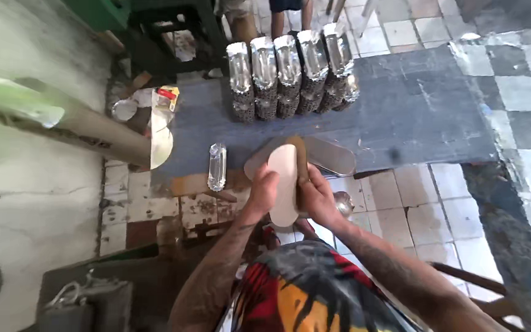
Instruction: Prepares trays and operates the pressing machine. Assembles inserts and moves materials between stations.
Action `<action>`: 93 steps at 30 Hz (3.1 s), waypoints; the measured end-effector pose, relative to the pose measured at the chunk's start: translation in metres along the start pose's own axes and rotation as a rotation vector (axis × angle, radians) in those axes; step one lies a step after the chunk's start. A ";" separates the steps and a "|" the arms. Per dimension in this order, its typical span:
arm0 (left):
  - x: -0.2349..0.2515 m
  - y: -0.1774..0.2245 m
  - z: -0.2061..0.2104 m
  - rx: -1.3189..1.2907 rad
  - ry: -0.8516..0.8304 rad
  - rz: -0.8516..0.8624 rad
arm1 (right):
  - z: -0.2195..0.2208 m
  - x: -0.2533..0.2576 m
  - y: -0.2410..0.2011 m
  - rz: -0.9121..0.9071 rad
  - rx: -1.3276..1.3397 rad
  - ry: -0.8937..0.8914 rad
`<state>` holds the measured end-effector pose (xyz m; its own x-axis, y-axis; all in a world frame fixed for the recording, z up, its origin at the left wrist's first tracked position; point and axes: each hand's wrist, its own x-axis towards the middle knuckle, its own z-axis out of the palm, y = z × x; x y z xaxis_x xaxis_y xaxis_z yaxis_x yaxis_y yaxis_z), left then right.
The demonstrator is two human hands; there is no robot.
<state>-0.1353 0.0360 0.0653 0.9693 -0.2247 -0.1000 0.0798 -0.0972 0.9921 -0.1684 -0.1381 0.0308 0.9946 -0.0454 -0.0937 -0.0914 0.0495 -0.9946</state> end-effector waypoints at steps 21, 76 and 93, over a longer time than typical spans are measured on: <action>0.064 -0.254 0.117 0.553 -0.517 -0.714 | -0.169 -0.030 0.089 0.357 -1.145 -1.209; -0.446 -0.047 -0.023 -0.294 -0.076 -0.139 | 0.423 0.026 -0.096 -0.637 -0.770 -2.119; 0.066 -0.065 -0.136 0.873 -0.037 -0.520 | -0.118 0.041 0.170 0.118 -1.342 -1.068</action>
<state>-0.0450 0.1595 0.0050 0.8541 0.0189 -0.5197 0.2771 -0.8622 0.4241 -0.1493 -0.2492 -0.1472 0.5189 0.5575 -0.6480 0.4179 -0.8267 -0.3767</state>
